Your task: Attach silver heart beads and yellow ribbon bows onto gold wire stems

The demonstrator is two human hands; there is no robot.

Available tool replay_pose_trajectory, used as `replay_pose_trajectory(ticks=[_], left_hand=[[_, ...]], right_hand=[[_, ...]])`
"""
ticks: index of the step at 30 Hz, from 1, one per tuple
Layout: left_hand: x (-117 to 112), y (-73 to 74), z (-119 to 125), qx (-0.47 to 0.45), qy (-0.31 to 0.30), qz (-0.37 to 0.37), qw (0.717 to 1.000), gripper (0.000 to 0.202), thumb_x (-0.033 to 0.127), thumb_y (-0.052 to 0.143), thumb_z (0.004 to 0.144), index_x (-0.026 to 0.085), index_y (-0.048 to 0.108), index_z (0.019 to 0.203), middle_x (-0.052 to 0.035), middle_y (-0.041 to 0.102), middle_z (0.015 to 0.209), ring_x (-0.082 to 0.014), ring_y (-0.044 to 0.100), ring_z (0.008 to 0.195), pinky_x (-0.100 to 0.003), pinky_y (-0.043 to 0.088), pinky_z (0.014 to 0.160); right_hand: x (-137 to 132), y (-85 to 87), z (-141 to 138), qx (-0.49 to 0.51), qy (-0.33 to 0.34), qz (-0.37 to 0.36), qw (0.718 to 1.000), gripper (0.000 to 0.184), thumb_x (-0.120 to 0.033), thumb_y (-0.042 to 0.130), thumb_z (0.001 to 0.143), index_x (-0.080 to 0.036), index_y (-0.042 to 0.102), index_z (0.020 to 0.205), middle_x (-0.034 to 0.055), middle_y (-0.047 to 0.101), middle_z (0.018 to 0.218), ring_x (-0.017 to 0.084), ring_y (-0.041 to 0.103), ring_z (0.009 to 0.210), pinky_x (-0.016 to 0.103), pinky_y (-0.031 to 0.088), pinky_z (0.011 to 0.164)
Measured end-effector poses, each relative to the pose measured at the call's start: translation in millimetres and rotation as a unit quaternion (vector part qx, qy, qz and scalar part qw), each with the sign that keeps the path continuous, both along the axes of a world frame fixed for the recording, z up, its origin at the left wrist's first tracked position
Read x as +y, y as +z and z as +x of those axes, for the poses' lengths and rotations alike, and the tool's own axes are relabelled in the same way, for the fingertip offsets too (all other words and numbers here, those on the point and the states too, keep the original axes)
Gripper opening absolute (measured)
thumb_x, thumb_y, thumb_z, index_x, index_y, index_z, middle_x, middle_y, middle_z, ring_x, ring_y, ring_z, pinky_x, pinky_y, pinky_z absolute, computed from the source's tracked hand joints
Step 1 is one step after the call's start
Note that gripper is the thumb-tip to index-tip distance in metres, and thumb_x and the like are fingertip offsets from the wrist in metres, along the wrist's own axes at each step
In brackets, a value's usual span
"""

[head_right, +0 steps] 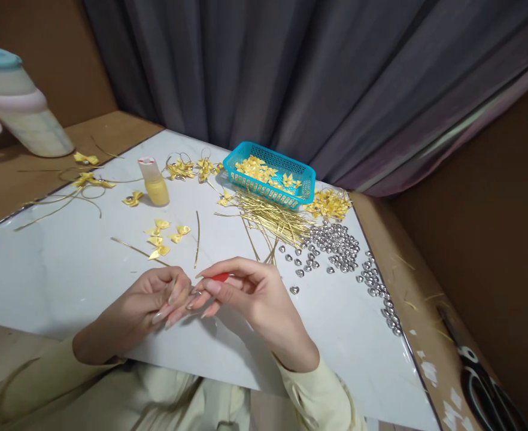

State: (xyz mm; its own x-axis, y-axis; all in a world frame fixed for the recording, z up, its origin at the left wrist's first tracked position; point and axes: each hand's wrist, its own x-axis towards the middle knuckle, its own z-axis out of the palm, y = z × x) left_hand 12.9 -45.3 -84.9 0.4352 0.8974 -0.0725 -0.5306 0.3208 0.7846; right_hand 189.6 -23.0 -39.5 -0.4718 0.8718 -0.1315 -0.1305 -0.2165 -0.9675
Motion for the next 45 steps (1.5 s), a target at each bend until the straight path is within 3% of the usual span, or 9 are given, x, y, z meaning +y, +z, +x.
replay_pose_trajectory(ticks=[12,18,23,29,34,38,45], left_hand=[[-0.4,-2.3,0.3,-0.026,-0.012,0.001,1.0,0.04,0.045,0.073,0.079,0.015,0.055,0.058,0.0023,0.051,0.049,-0.011,0.043,0.052,-0.026,0.035,0.063],[-1.9,-3.0,1.0,-0.035,-0.005,0.001,0.999,0.036,0.042,0.074,0.079,0.015,0.059,0.06,0.003,0.052,0.05,-0.0094,0.046,0.05,-0.025,0.039,0.063],[-3.3,-5.2,0.0,0.02,0.028,0.04,0.999,0.026,0.038,0.069,0.085,0.017,0.067,0.07,0.0028,0.061,0.056,-0.0081,0.052,0.054,-0.021,0.043,0.063],[-6.8,-3.4,-0.7,0.122,0.093,0.089,0.984,0.023,0.032,0.063,0.09,0.018,0.067,0.073,0.0023,0.065,0.061,-0.0084,0.059,0.061,-0.017,0.045,0.063],[-9.1,-1.5,1.9,0.192,0.156,0.131,0.96,0.02,0.025,0.061,0.09,0.018,0.066,0.072,0.0029,0.065,0.064,-0.0084,0.061,0.062,-0.016,0.049,0.063],[-9.3,0.7,3.7,0.238,0.176,0.173,0.939,0.019,0.016,0.057,0.088,0.018,0.064,0.07,0.0034,0.065,0.064,-0.0079,0.062,0.062,-0.014,0.05,0.062],[-9.0,2.3,4.2,0.288,0.22,0.246,0.899,0.019,0.01,0.056,0.085,0.02,0.063,0.07,0.0057,0.066,0.063,-0.006,0.063,0.062,-0.01,0.049,0.063]], right_hand=[[-0.6,-1.2,-1.2,0.002,-0.002,-0.003,1.0,0.005,-0.022,0.072,0.079,-0.019,0.075,0.082,0.0025,0.074,0.07,0.014,0.07,0.063,0.024,0.058,0.058],[-6.6,4.3,-3.2,-0.052,-0.027,0.042,0.997,0.004,-0.022,0.072,0.08,-0.018,0.074,0.081,0.0026,0.073,0.066,0.014,0.068,0.059,0.024,0.058,0.059],[-12.0,9.2,-5.1,-0.125,-0.057,0.15,0.979,0.005,-0.016,0.069,0.08,-0.017,0.074,0.08,0.003,0.074,0.069,0.014,0.07,0.06,0.022,0.056,0.057],[-20.7,5.6,-7.5,-0.218,-0.115,0.33,0.911,0.018,-0.005,0.066,0.079,-0.016,0.076,0.088,0.0027,0.078,0.082,0.012,0.073,0.07,0.016,0.056,0.067],[-22.9,-1.5,-8.0,-0.244,-0.124,0.375,0.886,0.017,-0.005,0.066,0.079,-0.012,0.077,0.088,0.0056,0.078,0.083,0.013,0.073,0.072,0.016,0.055,0.069],[-21.3,-5.0,-9.1,-0.236,-0.125,0.334,0.904,0.015,-0.007,0.065,0.08,-0.014,0.078,0.085,0.0055,0.078,0.079,0.014,0.073,0.069,0.018,0.056,0.065],[-13.7,-4.4,-10.7,-0.103,-0.101,0.102,0.984,0.006,-0.019,0.076,0.073,-0.024,0.078,0.074,0.0037,0.077,0.095,0.019,0.07,0.102,0.026,0.055,0.09]])
